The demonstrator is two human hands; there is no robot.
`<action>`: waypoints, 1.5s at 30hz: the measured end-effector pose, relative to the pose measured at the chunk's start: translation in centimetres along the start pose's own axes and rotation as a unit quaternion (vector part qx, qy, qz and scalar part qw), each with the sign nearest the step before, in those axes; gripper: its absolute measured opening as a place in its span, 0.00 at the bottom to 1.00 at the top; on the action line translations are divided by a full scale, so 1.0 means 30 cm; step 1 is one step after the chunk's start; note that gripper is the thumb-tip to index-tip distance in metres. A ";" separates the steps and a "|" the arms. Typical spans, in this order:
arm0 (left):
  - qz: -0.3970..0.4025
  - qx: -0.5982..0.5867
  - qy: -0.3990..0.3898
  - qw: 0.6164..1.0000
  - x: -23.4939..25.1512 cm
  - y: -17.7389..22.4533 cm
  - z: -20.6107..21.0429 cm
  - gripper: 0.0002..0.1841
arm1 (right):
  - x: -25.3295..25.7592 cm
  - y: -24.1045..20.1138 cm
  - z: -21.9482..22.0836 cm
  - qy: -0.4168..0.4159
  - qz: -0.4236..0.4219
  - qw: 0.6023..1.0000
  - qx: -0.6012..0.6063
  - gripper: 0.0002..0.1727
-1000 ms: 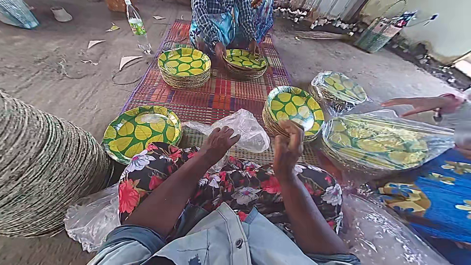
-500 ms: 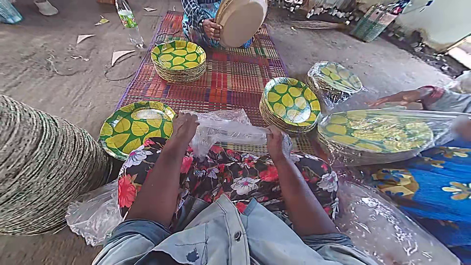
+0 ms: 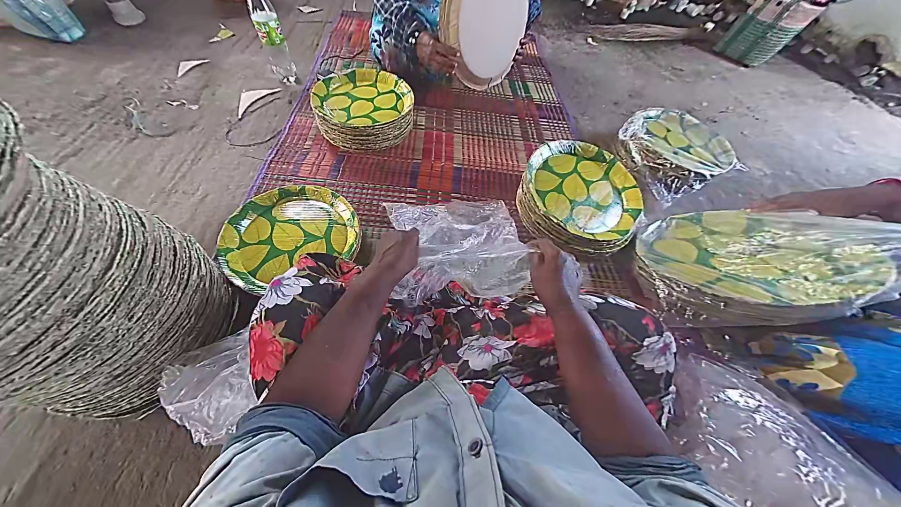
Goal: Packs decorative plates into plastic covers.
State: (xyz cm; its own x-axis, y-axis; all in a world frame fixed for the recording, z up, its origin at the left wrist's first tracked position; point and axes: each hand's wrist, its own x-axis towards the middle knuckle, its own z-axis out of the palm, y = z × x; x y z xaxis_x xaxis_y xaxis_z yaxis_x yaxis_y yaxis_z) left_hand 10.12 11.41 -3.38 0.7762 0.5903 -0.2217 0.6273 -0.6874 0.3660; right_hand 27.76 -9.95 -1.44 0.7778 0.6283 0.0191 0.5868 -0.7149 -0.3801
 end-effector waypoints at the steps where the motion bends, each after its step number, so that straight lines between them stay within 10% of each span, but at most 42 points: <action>1: 0.023 -0.026 -0.009 0.999 -0.001 0.003 0.007 0.23 | 0.002 -0.004 -0.002 0.000 0.000 1.000 0.010 0.18; 5: 0.041 0.015 -0.021 0.999 0.020 0.006 0.070 0.47 | 0.010 0.000 -0.008 0.011 0.004 0.998 0.065 0.18; 10: -0.019 0.000 0.070 0.997 0.040 -0.043 0.018 0.27 | 0.022 0.023 -0.028 0.064 -0.014 0.989 0.129 0.19; 14: -0.038 -0.045 -0.023 0.998 0.061 -0.064 0.008 0.19 | 0.040 0.050 -0.008 0.058 -0.012 0.987 0.152 0.20; 19: 0.007 -0.182 -0.065 0.981 0.097 -0.089 0.037 0.35 | 0.050 0.071 0.021 0.052 0.017 0.966 0.253 0.17; 29: 0.149 -0.232 -0.190 0.942 0.040 -0.087 -0.037 0.15 | 0.063 0.101 0.047 0.159 0.091 0.923 0.338 0.21; 39: 0.120 -0.375 0.068 0.917 0.026 -0.105 -0.082 0.18 | 0.067 0.099 0.062 0.128 0.050 0.947 0.289 0.13; 45: 0.167 -0.231 -0.096 0.954 0.039 -0.071 -0.017 0.24 | 0.055 0.100 0.039 0.161 -0.025 0.977 0.134 0.36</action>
State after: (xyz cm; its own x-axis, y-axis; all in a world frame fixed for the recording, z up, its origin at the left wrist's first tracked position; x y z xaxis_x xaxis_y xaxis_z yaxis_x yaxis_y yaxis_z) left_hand 9.66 13.79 -3.96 0.9530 0.2520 -0.1682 0.2823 -0.5373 0.7947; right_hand 30.53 -10.70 -3.61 0.8055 0.5005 0.3173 0.5792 -0.5521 -0.5997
